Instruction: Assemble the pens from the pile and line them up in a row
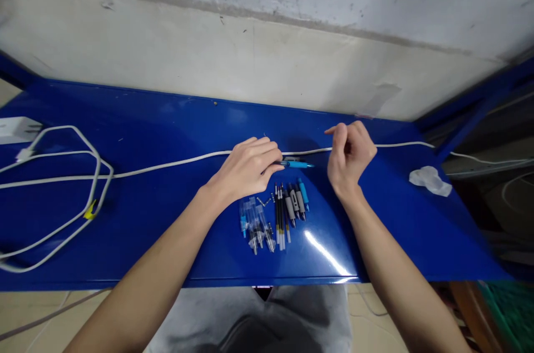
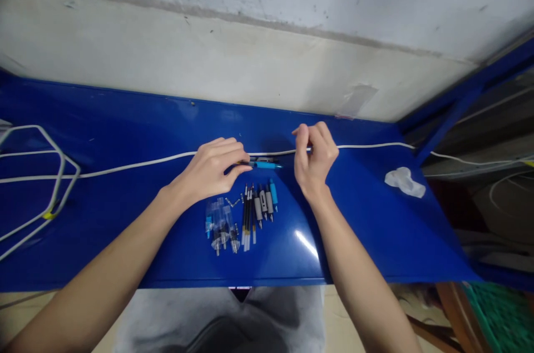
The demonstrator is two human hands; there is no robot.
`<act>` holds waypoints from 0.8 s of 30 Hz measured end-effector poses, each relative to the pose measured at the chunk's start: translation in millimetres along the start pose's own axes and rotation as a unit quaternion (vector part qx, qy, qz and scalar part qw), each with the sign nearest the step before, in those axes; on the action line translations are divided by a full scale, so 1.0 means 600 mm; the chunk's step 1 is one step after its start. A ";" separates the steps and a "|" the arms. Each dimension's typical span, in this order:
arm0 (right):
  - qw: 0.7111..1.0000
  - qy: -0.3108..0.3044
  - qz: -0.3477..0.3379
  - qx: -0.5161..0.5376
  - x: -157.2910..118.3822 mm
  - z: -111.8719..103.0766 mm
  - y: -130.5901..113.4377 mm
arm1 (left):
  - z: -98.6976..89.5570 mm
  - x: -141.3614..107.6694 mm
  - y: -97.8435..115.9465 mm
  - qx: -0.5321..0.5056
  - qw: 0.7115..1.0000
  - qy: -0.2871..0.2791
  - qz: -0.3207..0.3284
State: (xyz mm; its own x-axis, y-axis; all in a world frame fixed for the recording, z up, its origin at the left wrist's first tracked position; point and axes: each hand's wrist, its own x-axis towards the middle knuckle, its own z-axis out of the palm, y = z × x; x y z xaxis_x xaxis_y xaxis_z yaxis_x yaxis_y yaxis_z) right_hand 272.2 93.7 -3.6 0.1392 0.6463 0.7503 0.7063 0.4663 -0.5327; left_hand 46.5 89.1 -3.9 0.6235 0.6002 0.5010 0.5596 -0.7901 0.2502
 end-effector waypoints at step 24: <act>0.999 -0.051 -0.010 -0.001 0.003 0.025 0.032 | -0.005 0.004 -0.017 0.002 0.996 -0.086 -0.029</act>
State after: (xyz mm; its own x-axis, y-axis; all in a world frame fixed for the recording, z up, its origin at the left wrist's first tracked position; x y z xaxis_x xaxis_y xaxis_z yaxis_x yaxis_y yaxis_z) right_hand 275.4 113.0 -18.1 0.0535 0.6952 0.7169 0.7095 0.4787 -0.5172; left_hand 40.4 98.1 -2.8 0.6743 0.6578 0.3355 0.5991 -0.7530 0.2721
